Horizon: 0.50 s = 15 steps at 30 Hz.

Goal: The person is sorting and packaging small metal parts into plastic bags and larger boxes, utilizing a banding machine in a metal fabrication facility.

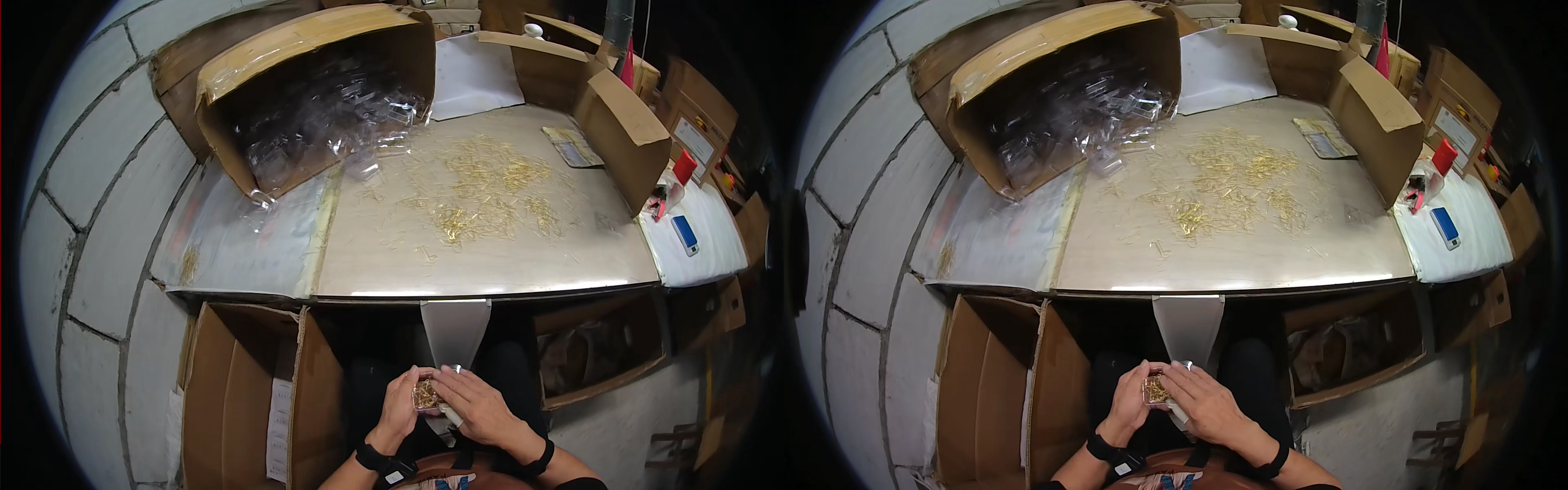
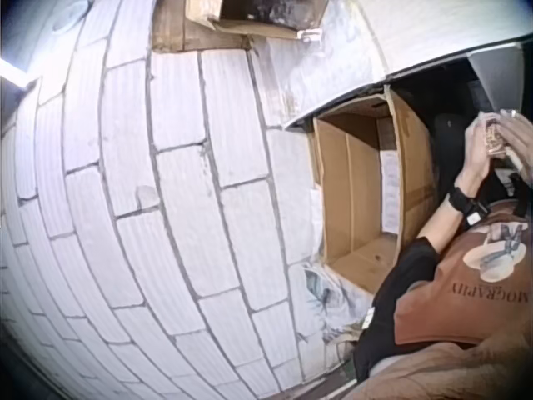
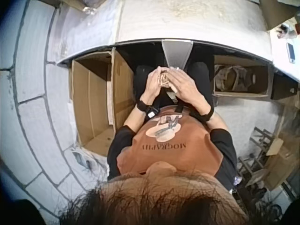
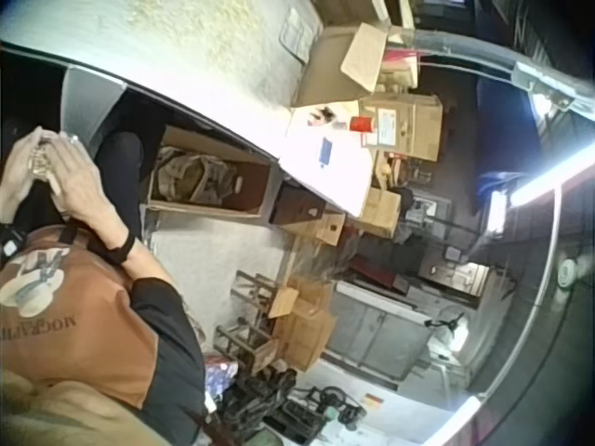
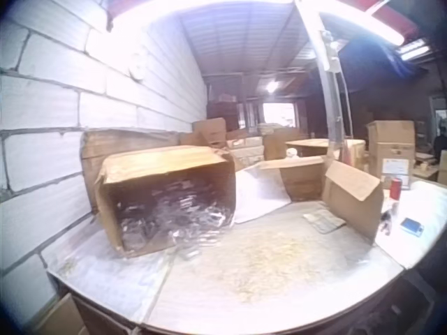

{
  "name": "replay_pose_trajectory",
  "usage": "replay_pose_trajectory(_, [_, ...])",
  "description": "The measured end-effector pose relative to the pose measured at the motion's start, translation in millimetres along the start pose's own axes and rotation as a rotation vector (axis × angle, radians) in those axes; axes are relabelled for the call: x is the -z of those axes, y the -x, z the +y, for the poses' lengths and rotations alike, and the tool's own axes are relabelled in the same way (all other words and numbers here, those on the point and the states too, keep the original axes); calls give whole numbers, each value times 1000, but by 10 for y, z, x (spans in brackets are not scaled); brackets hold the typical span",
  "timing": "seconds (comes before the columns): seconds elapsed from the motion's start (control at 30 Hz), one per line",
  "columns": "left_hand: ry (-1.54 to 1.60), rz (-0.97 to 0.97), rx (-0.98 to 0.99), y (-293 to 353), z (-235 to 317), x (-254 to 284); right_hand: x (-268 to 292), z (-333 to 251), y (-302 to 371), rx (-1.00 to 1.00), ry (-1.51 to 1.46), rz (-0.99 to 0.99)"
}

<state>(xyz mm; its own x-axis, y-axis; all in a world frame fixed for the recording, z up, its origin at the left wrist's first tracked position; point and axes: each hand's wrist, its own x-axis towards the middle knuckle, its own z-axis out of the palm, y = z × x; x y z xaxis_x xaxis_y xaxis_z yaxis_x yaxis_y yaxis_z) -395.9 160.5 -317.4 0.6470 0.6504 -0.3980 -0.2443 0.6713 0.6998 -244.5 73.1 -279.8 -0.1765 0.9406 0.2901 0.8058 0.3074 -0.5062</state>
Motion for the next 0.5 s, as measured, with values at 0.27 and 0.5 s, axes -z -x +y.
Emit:
replay_pose_trajectory(0.27, [28,1,-47,-15,-18,72,48,52,-61,-80,-36,7])
replay_pose_trajectory(0.5, [162,42,-58,-53,-52,87,64,-86,-155,-61,0,-2])
